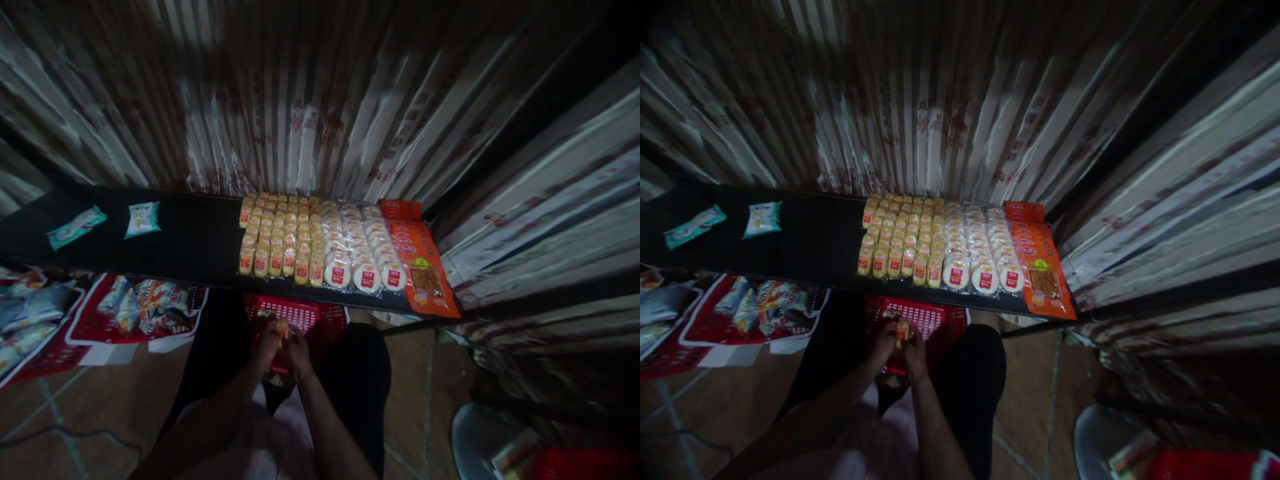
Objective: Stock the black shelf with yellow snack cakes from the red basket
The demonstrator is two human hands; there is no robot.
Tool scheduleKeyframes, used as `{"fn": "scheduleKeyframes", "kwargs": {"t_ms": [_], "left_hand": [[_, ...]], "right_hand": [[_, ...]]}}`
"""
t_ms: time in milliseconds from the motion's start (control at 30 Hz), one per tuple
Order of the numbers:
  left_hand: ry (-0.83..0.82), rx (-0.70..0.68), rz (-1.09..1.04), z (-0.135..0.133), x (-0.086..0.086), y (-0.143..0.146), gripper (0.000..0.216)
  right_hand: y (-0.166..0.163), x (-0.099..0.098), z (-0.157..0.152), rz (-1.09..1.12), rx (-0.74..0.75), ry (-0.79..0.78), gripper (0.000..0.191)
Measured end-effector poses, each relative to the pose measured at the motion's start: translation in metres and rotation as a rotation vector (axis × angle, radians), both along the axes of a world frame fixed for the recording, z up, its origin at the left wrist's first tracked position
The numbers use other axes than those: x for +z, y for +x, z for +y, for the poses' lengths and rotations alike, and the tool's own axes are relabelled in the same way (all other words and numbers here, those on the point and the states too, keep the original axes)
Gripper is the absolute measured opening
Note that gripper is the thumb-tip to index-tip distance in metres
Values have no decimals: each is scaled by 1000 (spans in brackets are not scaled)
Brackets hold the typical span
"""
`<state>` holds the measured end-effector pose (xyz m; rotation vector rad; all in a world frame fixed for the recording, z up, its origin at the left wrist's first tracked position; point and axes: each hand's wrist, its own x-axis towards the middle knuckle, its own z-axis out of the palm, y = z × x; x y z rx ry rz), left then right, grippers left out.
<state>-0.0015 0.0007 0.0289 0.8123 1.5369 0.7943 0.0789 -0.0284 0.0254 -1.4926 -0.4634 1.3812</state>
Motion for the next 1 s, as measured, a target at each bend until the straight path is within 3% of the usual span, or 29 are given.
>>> {"fn": "scheduleKeyframes", "kwargs": {"t_ms": [333, 800, 1000], "left_hand": [[50, 24, 86, -2, 14, -2, 32], [117, 30, 151, -7, 26, 0, 24], [120, 22, 149, -9, 31, 1, 25]], "right_hand": [[0, 17, -6, 119, -61, 76, 50], [1, 36, -6, 9, -67, 75, 47], [-2, 43, -8, -4, -57, 159, 45]]}}
